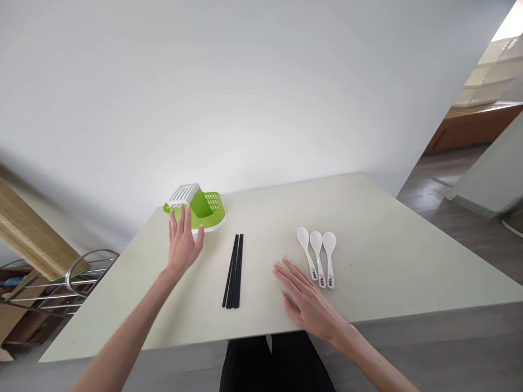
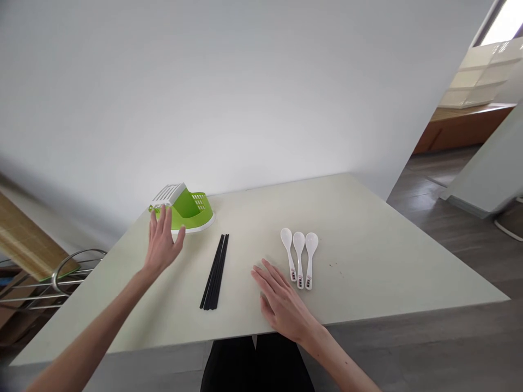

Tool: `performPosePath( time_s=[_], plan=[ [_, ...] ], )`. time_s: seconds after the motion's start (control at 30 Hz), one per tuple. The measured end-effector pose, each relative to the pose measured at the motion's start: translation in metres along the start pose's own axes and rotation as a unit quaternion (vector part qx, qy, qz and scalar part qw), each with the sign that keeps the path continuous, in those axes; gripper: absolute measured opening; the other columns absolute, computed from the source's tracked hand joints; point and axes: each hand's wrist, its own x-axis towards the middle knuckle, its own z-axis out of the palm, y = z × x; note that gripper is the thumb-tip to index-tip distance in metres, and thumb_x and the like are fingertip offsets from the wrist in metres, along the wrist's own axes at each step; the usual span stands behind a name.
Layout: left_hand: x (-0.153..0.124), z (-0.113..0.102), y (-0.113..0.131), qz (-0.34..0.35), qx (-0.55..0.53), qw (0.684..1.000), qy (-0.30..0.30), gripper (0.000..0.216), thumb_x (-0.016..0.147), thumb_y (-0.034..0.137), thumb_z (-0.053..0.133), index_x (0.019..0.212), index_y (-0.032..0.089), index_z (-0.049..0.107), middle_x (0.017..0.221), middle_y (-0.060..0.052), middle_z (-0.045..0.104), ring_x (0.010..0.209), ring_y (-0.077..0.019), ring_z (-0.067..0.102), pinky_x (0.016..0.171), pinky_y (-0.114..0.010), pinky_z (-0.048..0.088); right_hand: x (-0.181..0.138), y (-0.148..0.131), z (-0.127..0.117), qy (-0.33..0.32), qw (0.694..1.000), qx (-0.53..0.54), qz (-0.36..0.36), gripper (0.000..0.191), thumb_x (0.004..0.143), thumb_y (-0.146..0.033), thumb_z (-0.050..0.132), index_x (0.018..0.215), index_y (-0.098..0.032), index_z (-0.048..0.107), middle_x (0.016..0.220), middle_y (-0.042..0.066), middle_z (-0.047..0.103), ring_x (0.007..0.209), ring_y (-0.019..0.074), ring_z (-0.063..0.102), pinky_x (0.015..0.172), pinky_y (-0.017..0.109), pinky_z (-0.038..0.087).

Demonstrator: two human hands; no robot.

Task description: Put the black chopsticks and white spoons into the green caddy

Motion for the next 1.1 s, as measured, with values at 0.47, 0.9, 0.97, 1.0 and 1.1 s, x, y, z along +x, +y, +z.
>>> performPosePath(
  time_s=[0.47, 0.9, 0.97, 1.0, 1.1],
  plan=[
    [0.093, -0.011, -0.056, -0.044, 0.061, 0.993, -0.094, 0.077, 0.089, 0.025, 0.044, 0.163, 0.006, 0.031, 0.172, -0.020, 0.029, 0.152, -0.0433, 0.037, 0.122, -0.061, 0.037, 0.006, 0.002, 0.003, -0.026, 0.999, 0.009, 0.021, 0.077, 0.102, -0.011, 0.044, 0.171, -0.029, 0.014, 0.171, 0.004, 0.037, 0.162, 0.0256, 0.024, 0.126, 0.049, 0.042],
    [0.092, 0.008, 0.026, 0.006, -0.013, 0.994, -0.108, 0.073, 0.095, 0.025, 0.037, 0.166, 0.008, 0.027, 0.174, -0.022, 0.022, 0.131, -0.0458, 0.059, 0.096, -0.062, 0.056, 0.017, -0.003, 0.005, -0.018, 0.999, -0.009, 0.039, 0.066, 0.097, -0.009, 0.046, 0.161, -0.020, 0.041, 0.160, 0.010, 0.053, 0.152, 0.0244, 0.045, 0.125, 0.046, 0.043],
    [0.095, 0.013, 0.044, 0.011, -0.017, 0.992, -0.124, 0.073, 0.096, 0.024, 0.036, 0.166, 0.007, 0.025, 0.175, -0.024, 0.018, 0.123, -0.0447, 0.065, 0.091, -0.060, 0.058, 0.017, -0.004, 0.004, -0.009, 0.999, -0.011, 0.040, 0.065, 0.097, -0.008, 0.047, 0.160, -0.021, 0.043, 0.158, 0.009, 0.055, 0.150, 0.0244, 0.047, 0.124, 0.046, 0.045],
    [0.097, 0.015, 0.053, 0.016, -0.019, 0.991, -0.131, 0.073, 0.096, 0.024, 0.036, 0.166, 0.007, 0.024, 0.175, -0.024, 0.017, 0.121, -0.0443, 0.066, 0.090, -0.060, 0.058, 0.018, -0.004, 0.004, -0.003, 0.999, -0.012, 0.040, 0.064, 0.096, -0.008, 0.047, 0.159, -0.021, 0.044, 0.158, 0.009, 0.056, 0.150, 0.0243, 0.048, 0.124, 0.046, 0.045],
    [0.101, 0.021, 0.079, 0.030, -0.030, 0.988, -0.148, 0.073, 0.096, 0.022, 0.036, 0.167, 0.008, 0.023, 0.176, -0.023, 0.014, 0.122, -0.0444, 0.066, 0.093, -0.060, 0.057, 0.018, -0.004, 0.005, 0.005, 0.999, -0.015, 0.034, 0.062, 0.096, -0.008, 0.048, 0.156, -0.021, 0.047, 0.155, 0.010, 0.058, 0.148, 0.0243, 0.050, 0.123, 0.047, 0.046]
  ],
)
